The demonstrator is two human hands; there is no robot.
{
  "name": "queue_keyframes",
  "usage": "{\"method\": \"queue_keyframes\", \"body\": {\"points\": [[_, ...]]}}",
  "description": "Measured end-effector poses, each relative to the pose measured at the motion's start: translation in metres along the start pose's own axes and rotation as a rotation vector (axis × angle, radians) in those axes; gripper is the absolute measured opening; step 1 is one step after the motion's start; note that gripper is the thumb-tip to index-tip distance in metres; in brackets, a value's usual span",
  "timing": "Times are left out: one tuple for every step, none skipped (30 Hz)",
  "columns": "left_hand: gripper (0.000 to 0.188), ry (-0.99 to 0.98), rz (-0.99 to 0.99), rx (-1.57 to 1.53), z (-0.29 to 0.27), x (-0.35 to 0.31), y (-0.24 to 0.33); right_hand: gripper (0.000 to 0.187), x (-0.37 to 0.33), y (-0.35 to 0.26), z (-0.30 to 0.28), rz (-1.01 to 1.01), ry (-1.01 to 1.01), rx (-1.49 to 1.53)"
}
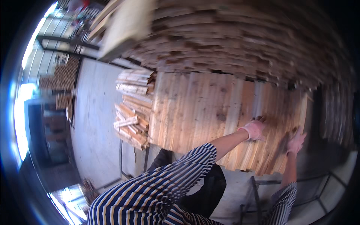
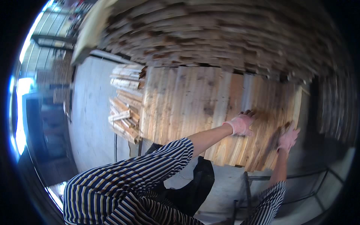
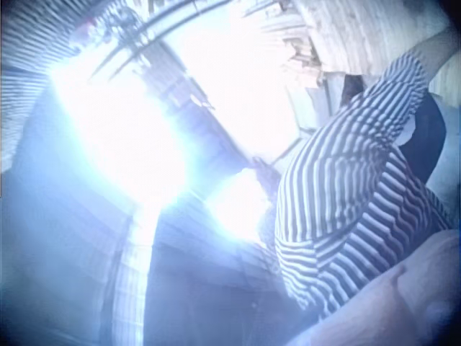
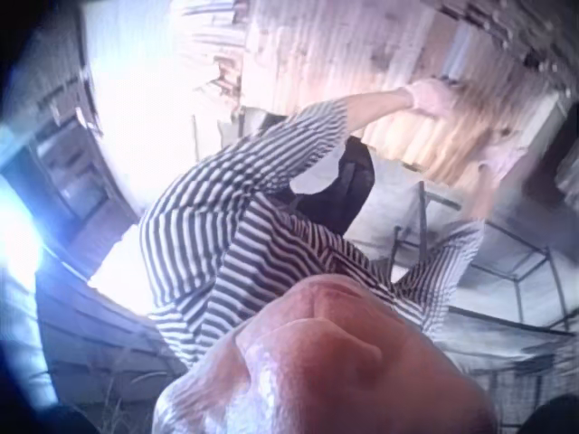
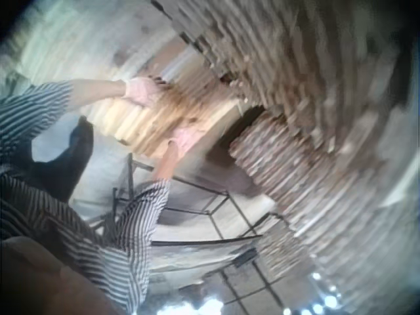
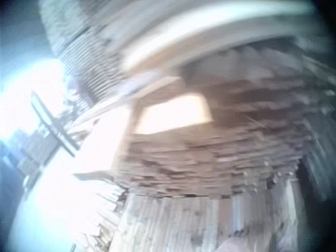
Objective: The person repeatedly picks up bundles of wooden planks from a metal rack and stacks them onto a growing pile on the floor. The task involves lifting, carrying, and placing the wood in a repetitive cycle within a warehouse environment.
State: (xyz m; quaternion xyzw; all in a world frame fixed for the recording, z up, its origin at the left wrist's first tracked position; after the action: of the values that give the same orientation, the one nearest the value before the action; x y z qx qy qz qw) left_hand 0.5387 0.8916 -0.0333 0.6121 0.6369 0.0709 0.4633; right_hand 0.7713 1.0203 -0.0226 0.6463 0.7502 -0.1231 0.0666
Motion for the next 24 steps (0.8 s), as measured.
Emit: {"method": "queue_keyframes", "body": {"points": [[0.101, 0.116, -0.01, -0.022, -0.009, -0.012, 0.003, 0.078, -0.016, 0.012, 0.006, -0.084, 0.079, 0.024], [0.097, 0.22, -0.014, -0.047, -0.017, -0.033, 0.004, 0.081, -0.04, 0.021, 0.011, -0.132, 0.121, 0.039], [0.094, 0.329, -0.045, -0.07, -0.028, -0.065, -0.006, 0.083, -0.065, 0.012, 0.011, -0.199, 0.151, 0.066], [0.091, 0.446, -0.095, -0.151, -0.038, -0.11, -0.034, 0.083, -0.095, -0.021, 0.008, -0.189, 0.044, 0.077], [0.089, 0.566, -0.155, -0.23, -0.039, -0.163, -0.07, 0.083, -0.137, -0.065, 0.002, -0.185, -0.068, 0.085], [0.085, 0.727, -0.282, -0.241, -0.036, -0.211, -0.108, 0.083, -0.169, -0.091, 0.005, -0.193, -0.103, 0.194], [0.082, 0.88, -0.424, -0.249, -0.021, -0.258, -0.156, 0.083, -0.202, -0.114, 0.018, -0.202, -0.154, 0.305], [0.076, 1.045, -0.505, -0.284, -0.013, -0.301, -0.197, 0.084, -0.229, -0.13, 0.032, -0.236, -0.183, 0.315], [0.07, 1.222, -0.595, -0.318, -0.001, -0.355, -0.238, 0.085, -0.257, -0.152, 0.045, -0.279, -0.23, 0.334], [0.072, 1.322, -0.76, -0.415, 0.009, -0.403, -0.28, 0.084, -0.284, -0.176, 0.053, -0.309, -0.333, 0.481], [0.074, 1.377, -0.913, -0.544, 0.016, -0.445, -0.318, 0.083, -0.31, -0.204, 0.061, -0.333, -0.438, 0.626], [0.077, 1.394, -1.038, -0.76, 0.022, -0.479, -0.353, 0.081, -0.336, -0.242, 0.056, -0.281, -0.517, 0.636], [0.079, 1.399, -1.096, -1.027, 0.027, -0.504, -0.386, 0.079, -0.361, -0.279, 0.048, -0.223, -0.593, 0.64], [0.081, 1.396, -1.089, -1.301, 0.028, -0.523, -0.416, 0.078, -0.38, -0.305, 0.05, -0.305, -0.6, 0.605], [0.083, 1.389, -1.071, -1.55, 0.027, -0.538, -0.443, 0.077, -0.398, -0.332, 0.054, -0.386, -0.609, 0.574], [0.086, 1.376, -1.027, -1.735, 0.027, -0.546, -0.469, 0.076, -0.413, -0.362, 0.053, -0.342, -0.721, 0.587], [0.088, 1.361, -0.98, -1.901, 0.026, -0.55, -0.495, 0.077, -0.422, -0.388, 0.058, -0.392, -0.738, 0.599], [0.091, 1.357, -0.943, -2.011, 0.026, -0.554, -0.522, 0.077, -0.43, -0.412, 0.066, -0.442, -0.755, 0.615], [0.091, 1.386, -0.882, -2.092, 0.025, -0.555, -0.547, 0.078, -0.436, -0.436, 0.073, -0.492, -0.772, 0.63], [0.092, 1.435, -0.832, -2.162, 0.037, -0.565, -0.577, 0.078, -0.442, -0.462, 0.076, -0.589, -0.762, 0.564], [0.092, 1.487, -0.778, -2.229, 0.047, -0.577, -0.607, 0.078, -0.445, -0.492, 0.081, -0.626, -0.781, 0.609], [0.094, 1.528, -0.765, -2.318, 0.055, -0.594, -0.634, 0.078, -0.449, -0.526, 0.087, -0.665, -0.808, 0.663], [0.091, 1.553, -0.81, -2.382, 0.065, -0.588, -0.648, 0.078, -0.446, -0.556, 0.098, -0.69, -0.803, 0.684], [0.088, 1.577, -0.859, -2.43, 0.06, -0.584, -0.655, 0.078, -0.443, -0.589, 0.107, -0.749, -0.776, 0.646]]}}
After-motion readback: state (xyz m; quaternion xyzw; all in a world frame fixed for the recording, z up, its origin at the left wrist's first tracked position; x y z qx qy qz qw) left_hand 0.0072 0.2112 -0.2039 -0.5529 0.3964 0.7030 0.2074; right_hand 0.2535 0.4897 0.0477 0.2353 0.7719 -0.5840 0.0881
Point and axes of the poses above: each hand's wrist, its own x-axis towards the middle knuckle, its own z-axis out of the palm, y = z × x, the point moved 5 cm from there along x, towards the middle knuckle, and after that the axes turned 2 degrees about -y, right-handed, at the moved point
